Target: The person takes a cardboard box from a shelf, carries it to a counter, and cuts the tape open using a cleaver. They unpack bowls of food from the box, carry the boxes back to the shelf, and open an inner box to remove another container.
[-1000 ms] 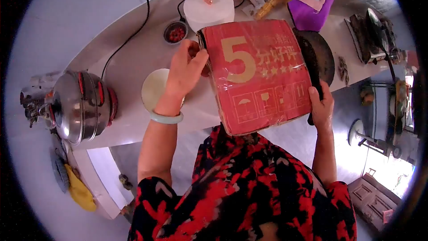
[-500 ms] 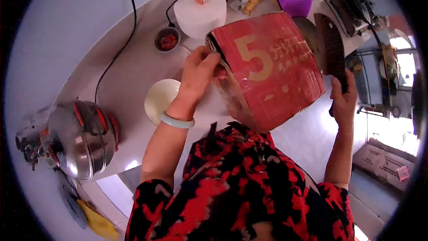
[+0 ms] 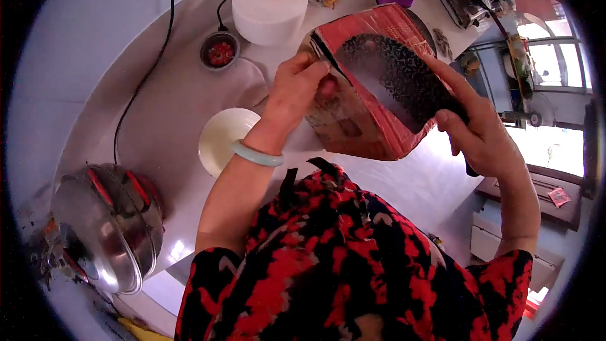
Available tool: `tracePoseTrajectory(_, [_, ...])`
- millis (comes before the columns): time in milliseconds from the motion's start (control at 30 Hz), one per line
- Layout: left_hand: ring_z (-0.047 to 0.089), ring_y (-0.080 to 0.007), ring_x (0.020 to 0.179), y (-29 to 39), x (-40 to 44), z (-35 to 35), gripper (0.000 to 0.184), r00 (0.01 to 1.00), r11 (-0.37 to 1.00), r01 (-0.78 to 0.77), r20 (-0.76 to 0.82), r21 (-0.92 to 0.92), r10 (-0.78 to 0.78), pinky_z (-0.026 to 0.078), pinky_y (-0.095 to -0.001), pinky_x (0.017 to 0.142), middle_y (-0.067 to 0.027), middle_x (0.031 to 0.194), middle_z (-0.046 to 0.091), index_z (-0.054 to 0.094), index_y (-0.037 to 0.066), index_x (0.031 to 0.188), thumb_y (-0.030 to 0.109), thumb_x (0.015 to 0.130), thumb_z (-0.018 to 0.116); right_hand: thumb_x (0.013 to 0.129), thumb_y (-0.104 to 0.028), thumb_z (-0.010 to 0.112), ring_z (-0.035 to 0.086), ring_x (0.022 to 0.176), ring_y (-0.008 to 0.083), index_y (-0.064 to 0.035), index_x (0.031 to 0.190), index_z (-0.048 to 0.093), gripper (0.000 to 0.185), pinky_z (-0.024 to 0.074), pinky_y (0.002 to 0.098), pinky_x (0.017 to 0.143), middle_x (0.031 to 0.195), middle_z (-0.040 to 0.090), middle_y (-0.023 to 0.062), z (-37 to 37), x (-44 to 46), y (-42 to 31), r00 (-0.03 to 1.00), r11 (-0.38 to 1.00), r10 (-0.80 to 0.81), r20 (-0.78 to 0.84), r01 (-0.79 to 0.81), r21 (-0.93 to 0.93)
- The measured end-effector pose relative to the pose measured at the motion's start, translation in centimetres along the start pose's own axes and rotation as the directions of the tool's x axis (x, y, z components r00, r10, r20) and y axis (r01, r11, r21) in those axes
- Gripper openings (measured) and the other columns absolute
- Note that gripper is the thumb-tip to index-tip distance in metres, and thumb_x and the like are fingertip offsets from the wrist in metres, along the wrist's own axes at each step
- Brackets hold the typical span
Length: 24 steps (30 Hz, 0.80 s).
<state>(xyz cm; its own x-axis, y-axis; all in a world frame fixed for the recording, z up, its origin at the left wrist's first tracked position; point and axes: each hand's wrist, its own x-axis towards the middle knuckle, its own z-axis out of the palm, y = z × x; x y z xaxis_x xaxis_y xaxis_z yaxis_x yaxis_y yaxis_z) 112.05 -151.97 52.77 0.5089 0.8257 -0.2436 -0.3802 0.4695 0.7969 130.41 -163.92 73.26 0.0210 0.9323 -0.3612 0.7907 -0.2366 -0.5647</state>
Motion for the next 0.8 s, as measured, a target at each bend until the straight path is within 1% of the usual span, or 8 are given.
tracePoseTrajectory(67, [0.060, -0.0127, 0.071, 0.1, 0.0, -0.1, 0.015, 1.000, 0.999, 0.020, -0.002, 0.032, -0.020, 0.049, -0.0270, 0.067, -0.0045, 0.085, 0.065, 0.063, 0.001, 0.094, 0.013, 0.087, 0.057, 0.086, -0.004, 0.045, 0.046, 0.051, 0.0076, -0.0160, 0.147, 0.030, 0.064, 0.0417, 0.0232, 0.049, 0.075, 0.056, 0.0037, 0.2, 0.0, -0.5, 1.000, 0.999, -0.029, -0.002, 0.029, -0.039])
tracePoseTrajectory(167, [0.060, -0.0127, 0.072, -0.1, 0.3, -0.4, 0.014, 0.999, 0.997, 0.038, 0.000, 0.071, -0.038, 0.049, -0.0270, 0.067, -0.0037, 0.083, 0.064, 0.063, 0.002, 0.092, 0.013, 0.087, 0.057, 0.088, -0.005, 0.048, 0.051, 0.051, 0.0185, -0.0175, 0.143, 0.035, 0.058, 0.0431, 0.0335, 0.055, 0.064, 0.056, 0.0124, 0.6, 0.2, -1.6, 0.999, 0.994, 0.033, -0.034, -0.037, -0.099])
tracePoseTrajectory(233, [0.059, -0.0127, 0.072, -0.5, 0.4, -0.2, 0.013, 1.000, 1.000, 0.006, 0.003, 0.009, -0.006, 0.049, -0.0273, 0.066, -0.0033, 0.082, 0.063, 0.063, 0.002, 0.091, 0.014, 0.087, 0.057, 0.087, -0.005, 0.049, 0.054, 0.054, 0.0250, -0.0169, 0.143, 0.035, 0.058, 0.0442, 0.0369, 0.058, 0.066, 0.057, 0.0156, 0.9, 0.3, -1.7, 0.996, 0.979, -0.078, -0.042, 0.069, -0.189])
tracePoseTrajectory(333, [0.055, -0.0108, 0.060, 0.3, -0.2, 0.5, 0.015, 0.998, 0.996, -0.050, -0.040, 0.076, 0.054, 0.045, -0.0256, 0.055, -0.0041, 0.068, 0.059, 0.058, 0.000, 0.079, 0.014, 0.086, 0.057, 0.085, -0.002, 0.047, 0.052, 0.053, 0.0184, -0.0191, 0.146, 0.031, 0.065, 0.0446, 0.0333, 0.054, 0.065, 0.055, 0.0098, 0.6, 0.1, -3.4, 1.000, 0.945, -0.026, -0.009, 0.022, -0.325])
tracePoseTrajectory(467, [0.056, -0.0099, 0.062, 0.0, 0.1, 0.4, 0.016, 0.998, 0.992, -0.033, -0.047, 0.123, 0.039, 0.046, -0.0239, 0.057, -0.0041, 0.071, 0.060, 0.059, 0.001, 0.081, 0.015, 0.087, 0.058, 0.082, 0.000, 0.048, 0.056, 0.053, 0.0167, -0.0186, 0.147, 0.028, 0.071, 0.0462, 0.0324, 0.053, 0.060, 0.054, 0.0081, 0.0, 0.1, -5.8, 0.993, 0.866, -0.011, 0.116, 0.068, -0.495])
tracePoseTrajectory(600, [0.056, -0.0097, 0.062, -0.4, 0.3, 0.1, 0.016, 0.999, 0.997, -0.036, -0.015, 0.075, 0.038, 0.047, -0.0228, 0.057, -0.0042, 0.072, 0.061, 0.059, 0.001, 0.083, 0.016, 0.088, 0.058, 0.080, 0.000, 0.049, 0.058, 0.056, 0.0169, -0.0169, 0.146, 0.027, 0.072, 0.0480, 0.0311, 0.056, 0.077, 0.061, 0.0107, 0.6, 1.3, -8.1, 0.941, 0.967, 0.108, 0.320, -0.023, -0.255])
tracePoseTrajectory(733, [0.056, -0.0099, 0.062, -1.3, 0.8, -0.5, 0.015, 0.996, 0.995, -0.086, 0.002, 0.043, 0.086, 0.047, -0.0231, 0.056, -0.0039, 0.072, 0.060, 0.058, 0.001, 0.083, 0.015, 0.088, 0.058, 0.084, -0.005, 0.049, 0.055, 0.058, 0.0140, -0.0167, 0.146, 0.030, 0.066, 0.0474, 0.0294, 0.056, 0.085, 0.062, 0.0092, 2.1, 2.4, -8.6, 0.955, 0.988, 0.099, 0.281, -0.061, -0.139])
tracePoseTrajectory(800, [0.057, -0.0098, 0.063, -1.8, 1.1, -0.6, 0.015, 0.994, 0.994, -0.103, 0.022, -0.046, 0.104, 0.048, -0.0232, 0.056, -0.0038, 0.072, 0.060, 0.058, 0.001, 0.083, 0.015, 0.088, 0.058, 0.086, -0.007, 0.049, 0.054, 0.063, 0.0133, -0.0172, 0.146, 0.030, 0.064, 0.0471, 0.0286, 0.057, 0.083, 0.059, 0.0080, 3.3, 2.8, -6.1, 0.977, 0.971, -0.075, 0.201, 0.117, -0.210])
